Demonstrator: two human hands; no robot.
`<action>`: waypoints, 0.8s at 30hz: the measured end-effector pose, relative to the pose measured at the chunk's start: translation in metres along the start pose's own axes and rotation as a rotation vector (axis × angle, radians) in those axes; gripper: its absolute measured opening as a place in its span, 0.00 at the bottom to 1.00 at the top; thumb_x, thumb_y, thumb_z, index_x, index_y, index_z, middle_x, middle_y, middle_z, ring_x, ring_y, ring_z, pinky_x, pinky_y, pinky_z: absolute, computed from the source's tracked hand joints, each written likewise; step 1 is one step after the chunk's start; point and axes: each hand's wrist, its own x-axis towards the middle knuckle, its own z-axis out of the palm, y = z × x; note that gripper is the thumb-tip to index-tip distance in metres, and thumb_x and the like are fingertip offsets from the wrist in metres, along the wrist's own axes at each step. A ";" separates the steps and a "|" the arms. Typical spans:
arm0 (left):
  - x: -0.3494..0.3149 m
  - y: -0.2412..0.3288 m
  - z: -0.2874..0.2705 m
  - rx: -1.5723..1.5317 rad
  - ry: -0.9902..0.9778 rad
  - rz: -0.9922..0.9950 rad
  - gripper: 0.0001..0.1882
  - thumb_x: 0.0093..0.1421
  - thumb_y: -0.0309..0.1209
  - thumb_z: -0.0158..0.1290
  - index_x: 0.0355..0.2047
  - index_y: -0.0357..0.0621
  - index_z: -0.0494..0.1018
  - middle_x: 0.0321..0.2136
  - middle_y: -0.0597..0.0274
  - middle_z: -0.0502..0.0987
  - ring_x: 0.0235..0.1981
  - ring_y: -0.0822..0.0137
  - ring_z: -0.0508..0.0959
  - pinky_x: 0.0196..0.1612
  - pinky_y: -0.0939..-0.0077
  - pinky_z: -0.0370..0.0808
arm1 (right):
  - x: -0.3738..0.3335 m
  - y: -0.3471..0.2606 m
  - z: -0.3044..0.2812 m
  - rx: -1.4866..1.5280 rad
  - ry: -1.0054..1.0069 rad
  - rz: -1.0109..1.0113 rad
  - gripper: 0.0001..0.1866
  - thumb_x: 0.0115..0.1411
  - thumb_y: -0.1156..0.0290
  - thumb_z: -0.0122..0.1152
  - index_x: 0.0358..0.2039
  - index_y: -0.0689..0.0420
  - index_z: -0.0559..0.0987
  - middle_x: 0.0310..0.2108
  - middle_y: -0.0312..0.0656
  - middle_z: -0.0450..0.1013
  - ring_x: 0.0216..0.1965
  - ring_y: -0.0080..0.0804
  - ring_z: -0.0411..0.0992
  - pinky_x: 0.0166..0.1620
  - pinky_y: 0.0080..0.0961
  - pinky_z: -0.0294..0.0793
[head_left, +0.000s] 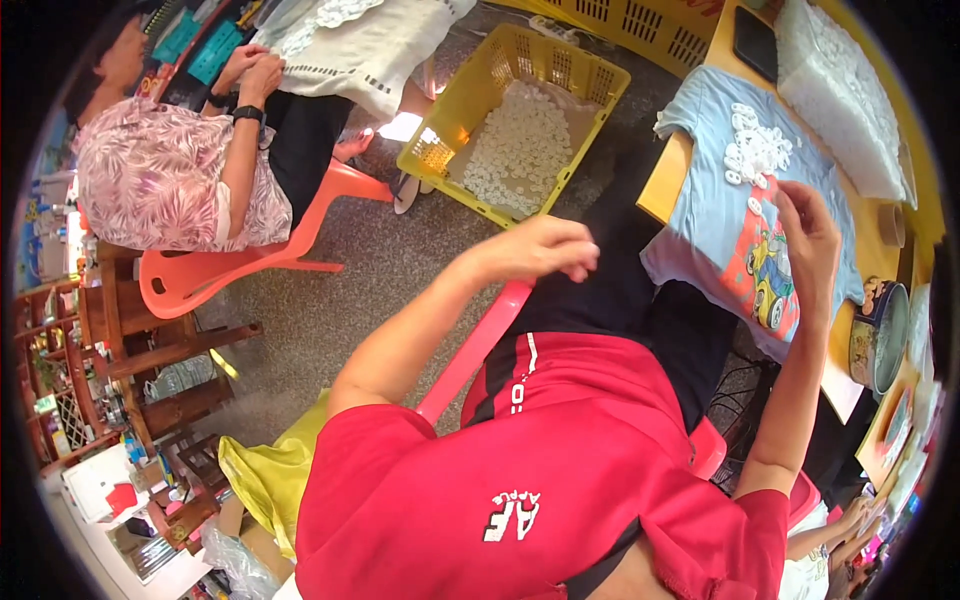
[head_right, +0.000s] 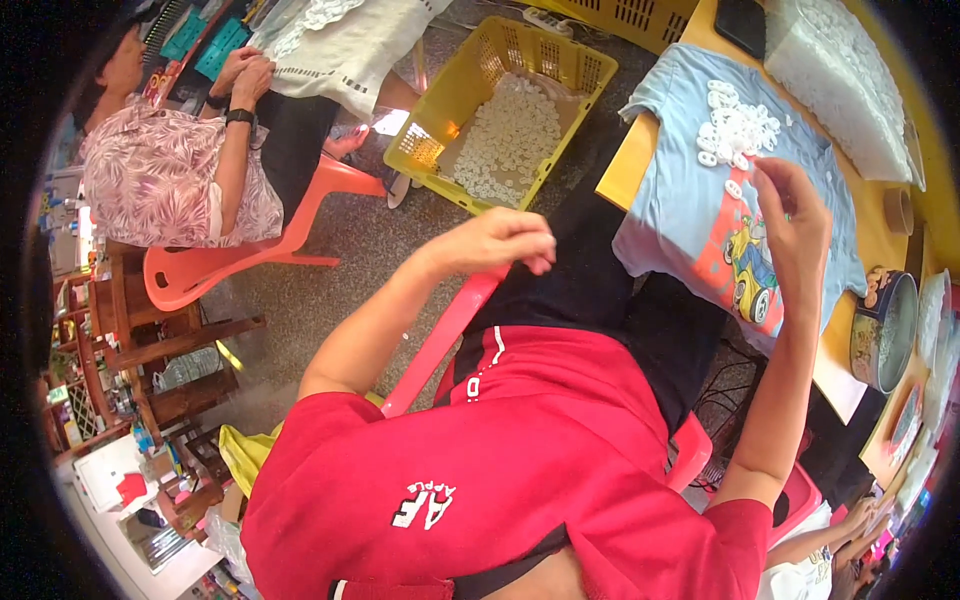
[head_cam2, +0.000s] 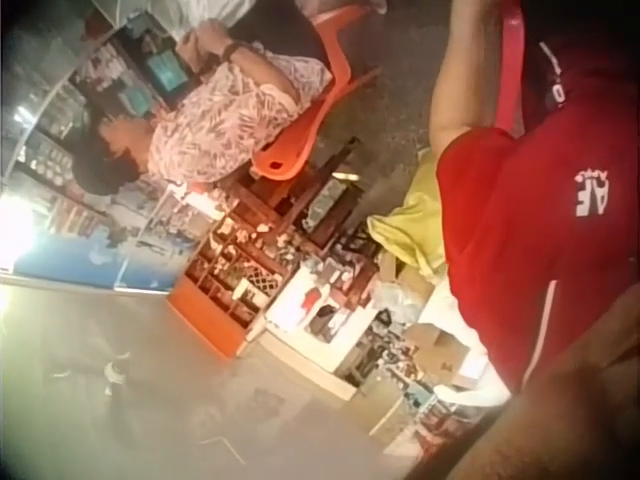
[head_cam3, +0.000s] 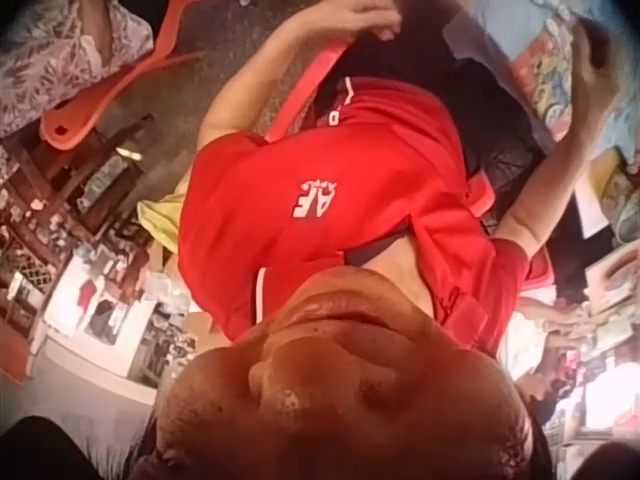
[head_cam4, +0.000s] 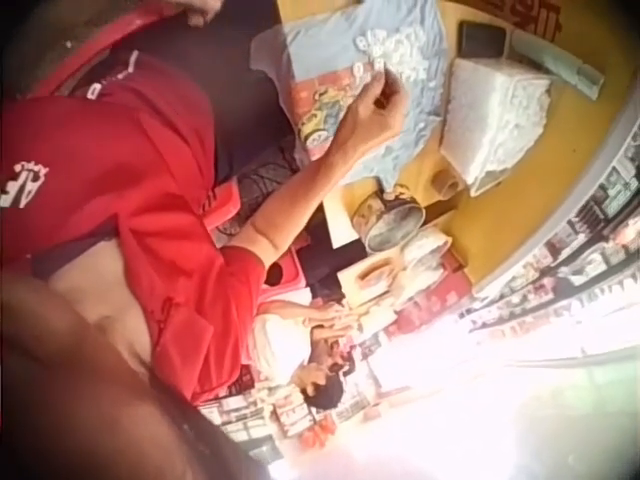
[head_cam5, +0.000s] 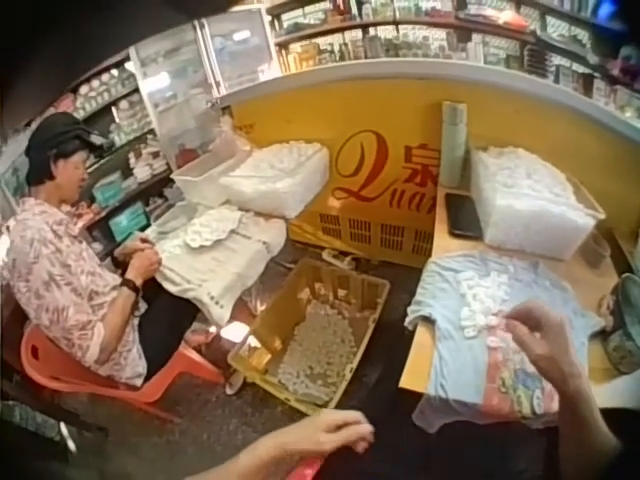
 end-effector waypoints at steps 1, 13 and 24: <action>-0.005 -0.021 -0.017 0.004 0.105 -0.047 0.14 0.67 0.37 0.49 0.35 0.37 0.75 0.30 0.62 0.79 0.31 0.73 0.78 0.38 0.78 0.76 | -0.005 -0.002 0.000 0.002 0.000 -0.005 0.10 0.65 0.71 0.57 0.42 0.63 0.78 0.35 0.32 0.75 0.36 0.16 0.69 0.41 0.15 0.68; -0.096 -0.180 -0.226 0.220 1.157 -0.363 0.32 0.60 0.42 0.54 0.59 0.33 0.63 0.34 0.57 0.77 0.27 0.69 0.76 0.28 0.75 0.72 | -0.028 -0.001 -0.007 0.322 -0.089 0.093 0.11 0.65 0.71 0.56 0.45 0.62 0.79 0.34 0.32 0.72 0.33 0.17 0.67 0.36 0.16 0.68; -0.048 -0.102 -0.185 -0.288 0.861 -0.164 0.13 0.65 0.38 0.51 0.44 0.44 0.72 0.33 0.62 0.78 0.34 0.67 0.80 0.38 0.75 0.76 | -0.033 0.002 -0.018 0.323 -0.108 0.115 0.12 0.65 0.71 0.56 0.45 0.63 0.79 0.37 0.34 0.74 0.34 0.19 0.69 0.39 0.18 0.70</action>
